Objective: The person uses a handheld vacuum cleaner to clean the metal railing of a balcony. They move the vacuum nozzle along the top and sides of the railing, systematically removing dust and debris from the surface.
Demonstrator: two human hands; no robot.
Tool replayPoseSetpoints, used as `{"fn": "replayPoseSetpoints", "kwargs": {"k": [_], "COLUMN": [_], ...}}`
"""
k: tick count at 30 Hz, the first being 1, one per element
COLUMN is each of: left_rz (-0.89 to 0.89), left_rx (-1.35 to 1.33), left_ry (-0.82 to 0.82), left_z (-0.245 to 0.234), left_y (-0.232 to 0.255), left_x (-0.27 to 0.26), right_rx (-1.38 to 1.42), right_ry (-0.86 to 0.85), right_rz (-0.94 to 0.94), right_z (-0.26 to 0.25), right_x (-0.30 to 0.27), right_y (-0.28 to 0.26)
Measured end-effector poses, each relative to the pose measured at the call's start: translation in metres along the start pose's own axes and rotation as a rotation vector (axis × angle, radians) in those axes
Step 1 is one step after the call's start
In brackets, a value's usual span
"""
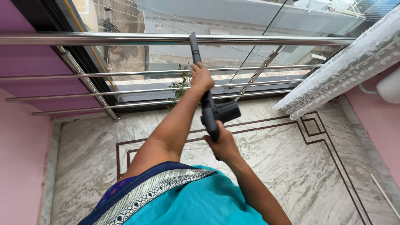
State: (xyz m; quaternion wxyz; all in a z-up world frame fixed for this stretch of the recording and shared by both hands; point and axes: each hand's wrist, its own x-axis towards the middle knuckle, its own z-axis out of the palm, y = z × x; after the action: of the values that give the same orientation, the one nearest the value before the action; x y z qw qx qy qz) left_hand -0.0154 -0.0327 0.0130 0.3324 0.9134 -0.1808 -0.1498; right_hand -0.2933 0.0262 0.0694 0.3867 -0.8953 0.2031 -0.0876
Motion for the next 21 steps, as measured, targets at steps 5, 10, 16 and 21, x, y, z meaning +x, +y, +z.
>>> {"fn": "replayPoseSetpoints", "kwargs": {"k": [5, 10, 16, 21], "left_rz": [-0.019, -0.017, 0.032, 0.076], "left_rx": [0.044, 0.052, 0.098, 0.165], "left_ry": [-0.084, 0.002, 0.101, 0.027], "left_z": [0.0, -0.043, -0.046, -0.027], "left_y": [0.009, -0.042, -0.08, -0.052], "left_x": [-0.005, 0.007, 0.003, -0.014], "right_rx": [0.092, 0.203, 0.232, 0.298], "right_ry": [0.032, 0.004, -0.005, 0.066], "right_rz": [-0.037, -0.068, -0.037, -0.005], "right_z": [0.004, 0.052, 0.081, 0.075], "right_x": [-0.002, 0.011, -0.002, -0.022], "right_y": [0.003, -0.023, -0.04, -0.034]}}
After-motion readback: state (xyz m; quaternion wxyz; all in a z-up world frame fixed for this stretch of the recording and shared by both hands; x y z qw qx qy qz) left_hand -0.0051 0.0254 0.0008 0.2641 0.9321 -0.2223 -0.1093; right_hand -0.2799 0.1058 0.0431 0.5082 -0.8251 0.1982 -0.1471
